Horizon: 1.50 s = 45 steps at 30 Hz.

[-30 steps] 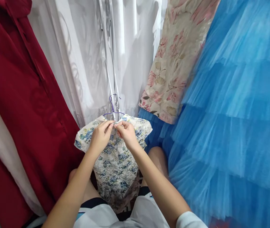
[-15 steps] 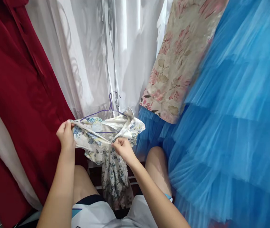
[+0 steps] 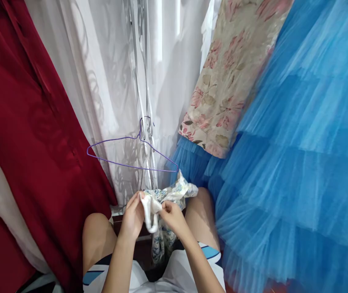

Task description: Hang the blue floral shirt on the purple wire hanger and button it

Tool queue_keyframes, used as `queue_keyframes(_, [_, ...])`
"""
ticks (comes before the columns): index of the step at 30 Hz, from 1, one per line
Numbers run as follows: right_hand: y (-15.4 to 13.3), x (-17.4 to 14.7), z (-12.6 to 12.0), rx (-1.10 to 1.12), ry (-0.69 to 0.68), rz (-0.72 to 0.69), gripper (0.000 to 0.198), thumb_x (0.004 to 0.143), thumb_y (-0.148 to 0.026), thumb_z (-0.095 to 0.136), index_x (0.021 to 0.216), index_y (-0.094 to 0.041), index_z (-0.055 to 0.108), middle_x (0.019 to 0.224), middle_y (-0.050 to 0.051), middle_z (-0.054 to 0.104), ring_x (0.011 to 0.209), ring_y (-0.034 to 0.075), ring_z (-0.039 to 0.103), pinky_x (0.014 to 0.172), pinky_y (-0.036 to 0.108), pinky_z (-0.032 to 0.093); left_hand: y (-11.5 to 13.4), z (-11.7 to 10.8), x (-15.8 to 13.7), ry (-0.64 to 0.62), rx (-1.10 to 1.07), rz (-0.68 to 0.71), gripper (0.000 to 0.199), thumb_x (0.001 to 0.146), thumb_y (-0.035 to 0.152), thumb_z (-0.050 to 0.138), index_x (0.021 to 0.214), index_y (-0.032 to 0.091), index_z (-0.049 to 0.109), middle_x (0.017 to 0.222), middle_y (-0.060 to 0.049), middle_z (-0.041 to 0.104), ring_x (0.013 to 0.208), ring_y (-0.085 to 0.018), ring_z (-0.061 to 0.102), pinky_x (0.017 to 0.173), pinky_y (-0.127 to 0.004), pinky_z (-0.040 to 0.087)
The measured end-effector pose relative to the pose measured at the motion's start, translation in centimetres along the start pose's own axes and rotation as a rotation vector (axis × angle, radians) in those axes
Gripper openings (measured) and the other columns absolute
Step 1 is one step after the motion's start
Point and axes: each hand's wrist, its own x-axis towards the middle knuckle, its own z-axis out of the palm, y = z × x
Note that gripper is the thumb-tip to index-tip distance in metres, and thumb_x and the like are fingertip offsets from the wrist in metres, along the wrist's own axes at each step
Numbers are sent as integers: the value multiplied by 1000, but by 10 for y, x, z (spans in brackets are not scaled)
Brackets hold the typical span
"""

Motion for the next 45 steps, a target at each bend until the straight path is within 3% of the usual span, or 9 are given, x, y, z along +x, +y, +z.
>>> queue_keyframes(5, [-24,-17,-10,136,-464,-60,23,73,-26,69,95,-17,69,86,3,68,86,22,59,80,32,46,3,37,-23,-184,720,223,23,91,38,60,84,17,67,84,-4,63,84,-18,59,78,-26,44])
queue_keyframes(9, [-28,-26,-22,456,-713,244,38,83,-47,63,102,-16,72,86,5,71,87,23,64,88,36,46,-1,27,-22,-112,1000,304,26,94,41,54,89,19,66,86,-5,64,88,-20,58,84,-29,42])
queue_keyframes(15, [-20,-31,-37,787,-716,442,69,88,-72,43,108,-11,70,81,11,73,84,25,70,86,39,49,-23,1,-31,-126,729,36,43,97,56,37,103,20,60,99,-7,65,92,-21,60,86,-31,45])
queue_keyframes(19, [-18,-37,-71,719,-566,343,43,72,-44,78,101,-13,71,83,9,75,77,23,70,77,33,52,-31,-12,-56,-301,818,-189,49,91,60,47,111,19,64,111,-10,66,107,-24,58,96,-33,42])
queue_keyframes(24, [-38,-3,-131,525,-247,264,31,64,-25,84,90,-16,70,78,6,74,67,22,68,65,31,54,-27,-23,-63,-443,1118,-166,47,92,53,48,69,16,65,70,-5,64,71,-19,57,72,-30,44])
queue_keyframes(28, [-77,44,-155,527,69,105,27,61,-29,84,82,-21,68,66,2,69,56,19,63,58,31,53,-21,-5,-55,-443,838,-92,32,94,44,50,84,18,66,104,-11,70,98,-23,63,90,-35,45])
queue_keyframes(33, [-122,47,-131,254,-412,73,25,68,-36,81,82,-17,70,71,5,69,58,20,62,56,31,50,-32,36,-49,-351,647,97,70,73,32,79,136,27,49,143,-11,49,133,-27,45,113,-41,31])
queue_keyframes(37, [-137,27,-117,30,-719,37,21,76,-34,75,76,-14,71,70,4,69,61,18,61,59,28,49,-45,39,-50,-366,763,47,40,83,42,68,117,21,67,115,-9,68,109,-28,60,99,-37,43])
queue_keyframes(45, [-121,82,-166,95,-357,-28,27,66,-37,80,66,-10,75,65,10,72,55,22,65,53,30,49,-18,-9,-34,-378,989,-26,44,79,57,65,75,13,67,72,-3,60,71,-18,52,65,-25,43])
